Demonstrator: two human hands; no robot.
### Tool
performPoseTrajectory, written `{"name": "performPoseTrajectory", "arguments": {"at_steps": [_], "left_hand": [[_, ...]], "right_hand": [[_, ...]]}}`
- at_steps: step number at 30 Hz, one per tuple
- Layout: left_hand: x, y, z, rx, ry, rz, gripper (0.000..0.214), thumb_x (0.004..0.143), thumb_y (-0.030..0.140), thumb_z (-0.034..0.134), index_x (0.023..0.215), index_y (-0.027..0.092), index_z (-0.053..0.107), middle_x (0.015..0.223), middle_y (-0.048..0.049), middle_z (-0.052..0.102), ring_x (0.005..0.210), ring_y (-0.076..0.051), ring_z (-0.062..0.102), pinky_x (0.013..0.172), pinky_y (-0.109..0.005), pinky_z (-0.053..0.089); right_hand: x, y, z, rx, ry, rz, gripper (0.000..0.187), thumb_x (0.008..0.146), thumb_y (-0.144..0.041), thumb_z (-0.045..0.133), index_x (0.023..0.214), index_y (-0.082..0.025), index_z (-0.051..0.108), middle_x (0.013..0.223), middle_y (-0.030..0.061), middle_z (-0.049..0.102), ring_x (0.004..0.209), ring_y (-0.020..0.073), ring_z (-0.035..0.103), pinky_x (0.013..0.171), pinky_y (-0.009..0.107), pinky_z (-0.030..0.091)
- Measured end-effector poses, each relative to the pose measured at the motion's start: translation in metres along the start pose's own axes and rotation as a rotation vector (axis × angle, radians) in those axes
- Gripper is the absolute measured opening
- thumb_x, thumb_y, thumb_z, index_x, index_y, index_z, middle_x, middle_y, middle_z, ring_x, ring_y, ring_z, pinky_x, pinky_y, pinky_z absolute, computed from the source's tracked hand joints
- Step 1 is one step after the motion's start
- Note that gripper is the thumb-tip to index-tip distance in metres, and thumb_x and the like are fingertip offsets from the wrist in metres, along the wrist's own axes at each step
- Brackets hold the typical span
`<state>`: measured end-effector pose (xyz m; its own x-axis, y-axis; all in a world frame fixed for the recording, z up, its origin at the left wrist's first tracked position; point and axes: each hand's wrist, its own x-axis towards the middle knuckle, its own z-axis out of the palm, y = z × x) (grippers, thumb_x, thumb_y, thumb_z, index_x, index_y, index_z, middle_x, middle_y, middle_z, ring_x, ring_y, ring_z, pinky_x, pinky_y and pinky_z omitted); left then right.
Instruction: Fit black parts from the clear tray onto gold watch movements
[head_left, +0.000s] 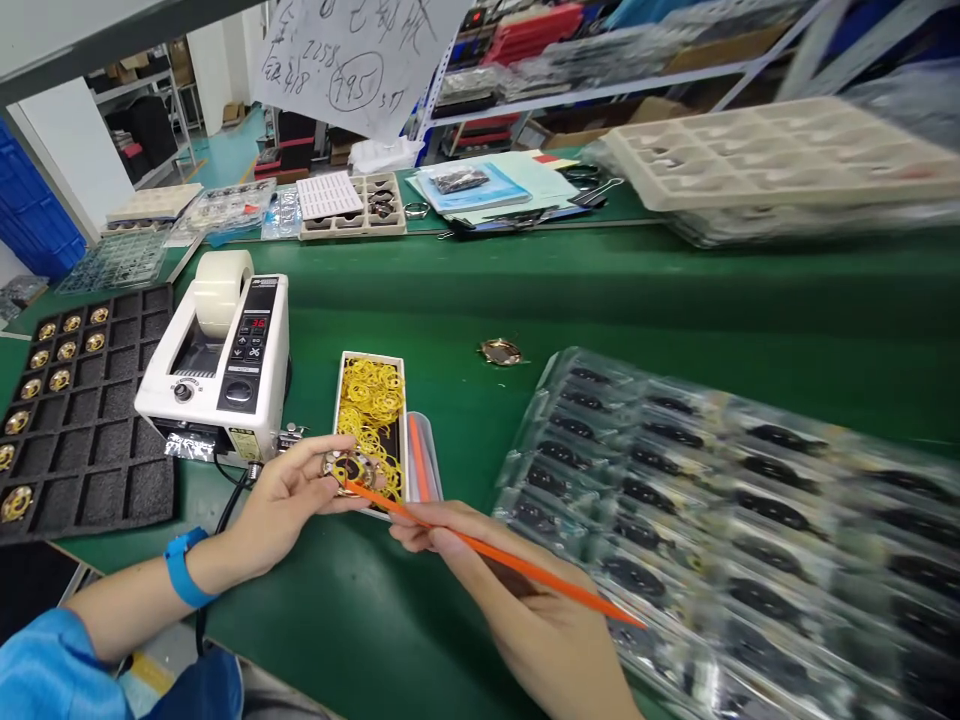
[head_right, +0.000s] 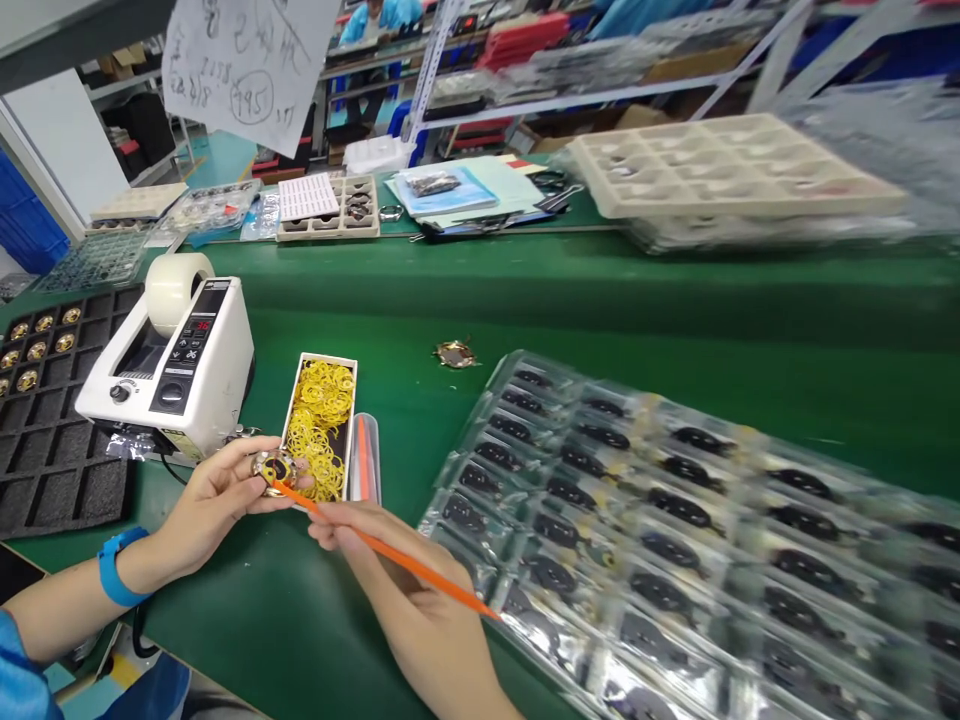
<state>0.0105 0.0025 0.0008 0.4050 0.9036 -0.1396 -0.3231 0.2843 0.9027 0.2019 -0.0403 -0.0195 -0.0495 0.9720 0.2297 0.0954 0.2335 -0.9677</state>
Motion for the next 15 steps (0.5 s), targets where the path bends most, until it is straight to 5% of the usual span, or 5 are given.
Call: {"name": "performPoseTrajectory", "arguments": {"at_steps": [9,15], "left_hand": [[-0.001,0.002,-0.001,-0.094,0.033,-0.106,0.034,0.079,0.028,0.071,0.113,0.025,0.067,0.106,-0.0055,0.075,0.096,-0.02,0.072,0.084,-0.03,0.056],[0.0,0.001,0.0,-0.101,0.046,-0.16,0.035,0.078,0.028,0.073,0.113,0.024,0.067,0.104,-0.0047,0.075,0.095,-0.02,0.072,0.086,-0.031,0.055]], "right_hand": [[-0.005,0.014,-0.016,-0.407,-0.262,-0.558,0.042,0.091,-0.004,0.049,0.121,-0.027,0.066,0.107,0.0067,0.075,0.098,0.0206,0.07,0.085,0.034,0.059],[-0.009,0.013,-0.013,-0.57,-0.274,-0.639,0.044,0.095,-0.001,0.04,0.122,-0.027,0.063,0.107,0.0063,0.075,0.104,0.0206,0.066,0.086,0.041,0.054]]}}
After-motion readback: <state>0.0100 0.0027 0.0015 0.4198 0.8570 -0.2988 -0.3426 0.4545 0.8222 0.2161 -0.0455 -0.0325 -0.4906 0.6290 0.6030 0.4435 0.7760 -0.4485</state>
